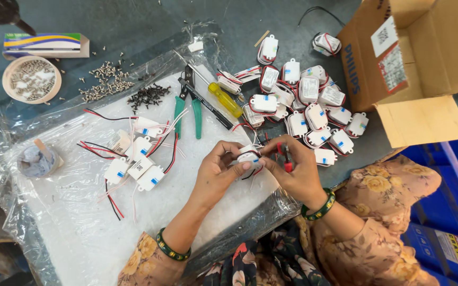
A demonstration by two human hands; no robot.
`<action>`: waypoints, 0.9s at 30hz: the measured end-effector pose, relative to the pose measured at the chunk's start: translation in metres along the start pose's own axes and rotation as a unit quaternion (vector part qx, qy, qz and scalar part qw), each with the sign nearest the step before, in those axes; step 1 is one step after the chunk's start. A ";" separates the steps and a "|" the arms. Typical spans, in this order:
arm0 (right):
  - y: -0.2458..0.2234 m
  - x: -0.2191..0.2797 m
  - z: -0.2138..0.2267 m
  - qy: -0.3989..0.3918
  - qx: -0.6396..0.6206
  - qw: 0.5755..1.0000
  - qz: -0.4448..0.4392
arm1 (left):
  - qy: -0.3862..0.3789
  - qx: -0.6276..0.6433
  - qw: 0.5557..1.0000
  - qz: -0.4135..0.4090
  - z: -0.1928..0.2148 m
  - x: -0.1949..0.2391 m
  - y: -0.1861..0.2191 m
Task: The person uses red-handled wire cutters to trim the ends of red, black, and white wires attached to small white plastic electronic modules. The person repeatedly picks up modules, cuts the wires, and places them back on the work surface.
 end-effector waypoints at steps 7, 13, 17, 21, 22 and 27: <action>0.012 0.008 0.005 -0.048 -0.087 0.995 -0.018 | -0.041 -0.060 0.997 0.037 -0.006 0.005 0.012; 0.022 0.012 0.013 -0.026 -0.176 0.983 -0.040 | -0.063 -0.064 0.996 0.018 -0.006 0.004 0.014; 0.023 0.015 0.023 0.031 -0.236 0.969 -0.061 | -0.027 -0.052 0.998 0.009 -0.002 0.005 0.008; 0.025 0.013 0.025 0.064 -0.333 0.940 -0.043 | -0.011 0.091 0.995 0.039 0.000 0.002 0.006; 0.026 0.012 0.025 0.069 -0.337 0.938 -0.042 | -0.008 0.135 0.989 0.056 0.000 0.001 0.006; 0.033 0.010 0.022 0.096 -0.356 0.929 -0.027 | 0.007 0.343 0.939 0.043 0.004 0.000 0.013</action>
Point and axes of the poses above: each hand's wrist, its own x-axis away from the middle knuckle, its own z-axis out of the back of the hand, y = z × x, the point moved 1 cm from there along -x, towards the middle knuckle, and after that the axes turned 13 degrees about -x, right-handed, at the moved point
